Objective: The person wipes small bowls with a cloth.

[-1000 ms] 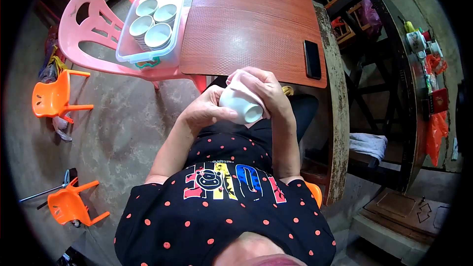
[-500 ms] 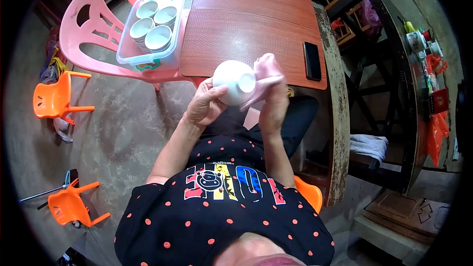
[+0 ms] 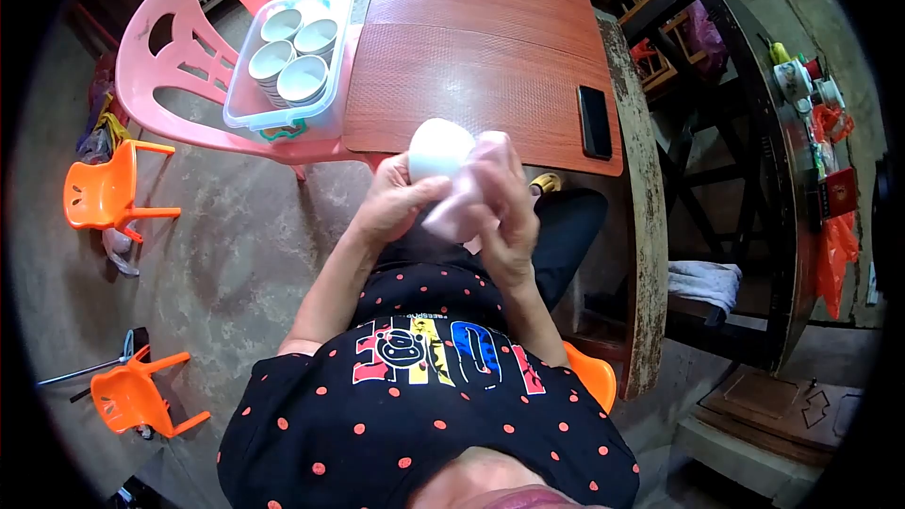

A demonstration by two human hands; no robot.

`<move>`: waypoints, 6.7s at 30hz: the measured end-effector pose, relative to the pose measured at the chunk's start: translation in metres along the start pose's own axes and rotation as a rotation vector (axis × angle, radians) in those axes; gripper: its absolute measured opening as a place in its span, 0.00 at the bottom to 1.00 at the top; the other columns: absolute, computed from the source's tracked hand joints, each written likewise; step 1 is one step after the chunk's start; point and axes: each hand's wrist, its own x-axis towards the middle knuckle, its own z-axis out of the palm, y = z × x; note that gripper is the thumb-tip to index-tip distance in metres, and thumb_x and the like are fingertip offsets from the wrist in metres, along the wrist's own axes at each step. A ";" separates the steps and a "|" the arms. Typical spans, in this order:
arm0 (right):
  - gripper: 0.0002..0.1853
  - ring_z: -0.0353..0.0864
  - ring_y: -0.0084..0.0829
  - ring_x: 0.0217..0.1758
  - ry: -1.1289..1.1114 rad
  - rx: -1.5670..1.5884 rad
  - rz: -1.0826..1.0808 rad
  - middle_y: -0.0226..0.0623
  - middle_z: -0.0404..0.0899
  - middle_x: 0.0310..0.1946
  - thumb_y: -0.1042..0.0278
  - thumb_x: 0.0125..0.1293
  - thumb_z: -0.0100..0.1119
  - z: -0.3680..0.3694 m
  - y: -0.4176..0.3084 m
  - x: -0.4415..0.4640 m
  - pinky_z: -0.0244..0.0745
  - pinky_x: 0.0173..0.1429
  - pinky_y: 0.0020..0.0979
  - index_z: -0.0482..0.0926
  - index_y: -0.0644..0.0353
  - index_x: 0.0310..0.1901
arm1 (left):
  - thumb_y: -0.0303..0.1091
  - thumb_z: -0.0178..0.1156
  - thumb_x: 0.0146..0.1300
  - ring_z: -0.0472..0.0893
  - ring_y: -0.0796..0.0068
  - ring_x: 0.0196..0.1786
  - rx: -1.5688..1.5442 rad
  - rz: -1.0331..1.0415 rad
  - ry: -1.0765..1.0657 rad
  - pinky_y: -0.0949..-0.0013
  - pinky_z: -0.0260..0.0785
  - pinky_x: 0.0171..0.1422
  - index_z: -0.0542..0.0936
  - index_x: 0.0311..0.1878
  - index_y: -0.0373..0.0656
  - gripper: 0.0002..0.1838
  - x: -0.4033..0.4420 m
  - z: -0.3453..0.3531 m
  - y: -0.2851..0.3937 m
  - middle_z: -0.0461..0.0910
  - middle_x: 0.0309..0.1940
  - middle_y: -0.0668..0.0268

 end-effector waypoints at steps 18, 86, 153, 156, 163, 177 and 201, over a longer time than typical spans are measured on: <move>0.13 0.76 0.41 0.51 -0.360 -0.290 -0.241 0.42 0.78 0.48 0.67 0.55 0.57 -0.009 0.029 0.039 0.70 0.58 0.37 0.81 0.59 0.42 | 0.27 0.66 0.55 0.78 0.82 0.40 0.522 -0.037 -0.235 0.74 0.71 0.49 0.80 0.42 0.37 0.11 -0.006 -0.003 -0.007 0.81 0.36 0.71; 0.16 0.67 0.41 0.61 0.051 -0.414 0.001 0.44 0.67 0.59 0.63 0.65 0.55 -0.005 0.035 -0.006 0.61 0.62 0.41 0.78 0.56 0.53 | 0.30 0.59 0.62 0.72 0.62 0.62 -0.547 -0.072 0.072 0.55 0.61 0.70 0.65 0.62 0.34 0.26 0.007 -0.014 -0.025 0.72 0.58 0.56; 0.11 0.77 0.25 0.37 -0.199 0.647 0.731 0.33 0.77 0.37 0.65 0.69 0.52 0.017 0.027 -0.011 0.74 0.42 0.29 0.75 0.65 0.45 | 0.43 0.45 0.65 0.78 0.70 0.45 0.449 0.277 0.203 0.69 0.70 0.52 0.72 0.55 0.32 0.24 0.017 -0.004 0.001 0.78 0.45 0.57; 0.14 0.77 0.21 0.37 0.023 0.781 0.711 0.30 0.78 0.35 0.62 0.70 0.52 0.018 0.020 0.004 0.72 0.40 0.24 0.75 0.66 0.45 | 0.41 0.46 0.64 0.77 0.72 0.47 0.493 0.411 0.186 0.72 0.68 0.54 0.73 0.55 0.31 0.24 0.028 0.014 -0.003 0.78 0.45 0.58; 0.13 0.82 0.47 0.38 -0.114 -0.388 -0.149 0.50 0.79 0.33 0.75 0.59 0.59 0.016 0.034 0.005 0.76 0.46 0.37 0.75 0.71 0.45 | 0.45 0.40 0.68 0.80 0.68 0.38 0.022 -0.128 0.173 0.67 0.75 0.44 0.73 0.51 0.34 0.24 0.065 0.006 0.005 0.78 0.38 0.57; 0.09 0.79 0.38 0.33 -0.051 -0.663 -0.198 0.41 0.77 0.28 0.73 0.55 0.62 0.014 0.029 -0.006 0.74 0.53 0.40 0.75 0.65 0.37 | 0.42 0.41 0.68 0.78 0.69 0.44 0.135 -0.193 -0.011 0.68 0.72 0.51 0.73 0.53 0.34 0.23 0.071 0.011 0.010 0.78 0.44 0.57; 0.10 0.76 0.27 0.34 0.112 0.097 0.364 0.39 0.78 0.32 0.68 0.65 0.57 0.044 0.000 -0.012 0.72 0.40 0.28 0.76 0.67 0.40 | 0.43 0.44 0.68 0.77 0.75 0.41 0.251 -0.121 -0.054 0.72 0.71 0.46 0.74 0.52 0.33 0.22 0.043 -0.013 0.006 0.78 0.41 0.61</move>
